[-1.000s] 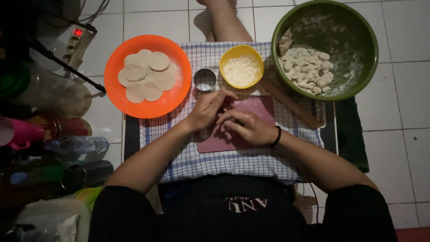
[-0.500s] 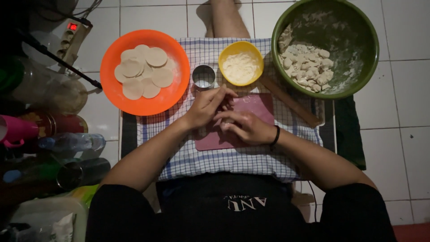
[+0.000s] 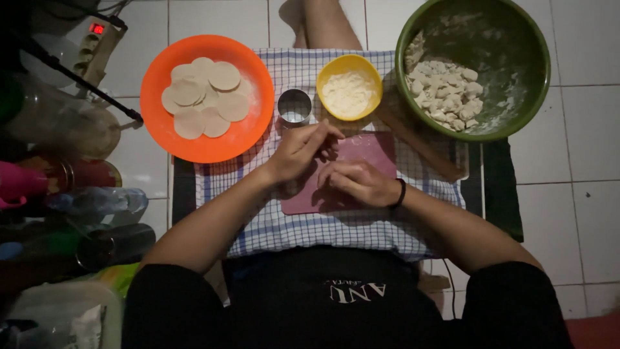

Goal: A person is rolling out small dough circles and filling them to prepare dumplings or similar food items.

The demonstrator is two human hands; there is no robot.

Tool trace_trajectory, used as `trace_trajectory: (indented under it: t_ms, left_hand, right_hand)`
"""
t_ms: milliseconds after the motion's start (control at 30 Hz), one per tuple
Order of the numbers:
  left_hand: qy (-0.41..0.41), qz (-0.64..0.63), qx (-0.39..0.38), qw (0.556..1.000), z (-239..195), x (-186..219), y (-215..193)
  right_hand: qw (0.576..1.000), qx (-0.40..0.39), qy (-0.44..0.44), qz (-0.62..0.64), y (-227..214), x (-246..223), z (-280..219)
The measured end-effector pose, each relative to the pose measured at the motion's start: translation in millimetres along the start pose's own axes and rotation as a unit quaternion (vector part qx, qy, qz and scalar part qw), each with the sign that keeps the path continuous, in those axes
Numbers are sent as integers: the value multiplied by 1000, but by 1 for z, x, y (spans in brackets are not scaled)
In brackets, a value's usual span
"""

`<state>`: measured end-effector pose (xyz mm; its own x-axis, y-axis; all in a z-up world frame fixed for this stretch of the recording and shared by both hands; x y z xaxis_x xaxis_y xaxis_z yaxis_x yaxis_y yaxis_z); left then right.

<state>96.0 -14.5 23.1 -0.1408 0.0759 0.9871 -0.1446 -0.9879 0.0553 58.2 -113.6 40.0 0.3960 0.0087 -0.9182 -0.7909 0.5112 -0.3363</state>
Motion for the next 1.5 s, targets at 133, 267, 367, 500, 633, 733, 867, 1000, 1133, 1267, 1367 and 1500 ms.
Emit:
trace_trajectory:
  t_ms: [133,267,367,500,633,733,867,1000,1133,1267,1367,1500]
  left_hand:
    - [-3,12,8,1000,2,-1,-1]
    - [-5,25,3,1000,5,-4,-3]
    - [-14,21,3,1000,3,4,-3]
    - [-4,24,3,1000,4,-8,-4]
    - [-13,7,5,1000,3,-8,-3]
    - [-20,0,2,1000,5,-13,-2]
    - [-19,-9,9,1000,4,-14,-1]
    - [-6,10,5,1000,4,-10,-2]
    - [8,19,12,1000,5,-4,-4]
    - [7,25,8,1000,4,-4,-2]
    - [-3,26,9,1000,3,-1,-1]
    - [-9,29,9,999,3,-2,-1]
  right_hand:
    - [998,-21,3,55,0,13,-1]
    - [998,-51,-17,38,-1,-11,7]
    - [995,-73,-37,50,1,-8,6]
    - [995,-63,-29,74,-4,-5,6]
    - [993,-49,-21,103,1,-4,14]
    - [992,-28,9,125,1,20,9]
    - [997,10,-17,81,-3,13,5]
    - [999,27,18,28,-7,8,6]
    - [998,15,48,46,-8,12,7]
    - [997,-11,39,69,-4,5,10]
    - [992,-23,28,122,-1,-8,12]
    - [996,-3,-14,91,1,-4,9]
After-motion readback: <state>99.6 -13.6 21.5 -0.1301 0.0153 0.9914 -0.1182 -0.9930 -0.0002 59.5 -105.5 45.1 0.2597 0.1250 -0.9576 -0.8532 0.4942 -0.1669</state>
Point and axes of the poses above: each hand's wrist, its own z-axis towards the middle knuckle, its own y-axis out of the palm, x = y × z, the point moved 10 cm from there along z, towards the middle knuckle, and after that the axes turned 4 degrees about x, right-handed, at the moved point
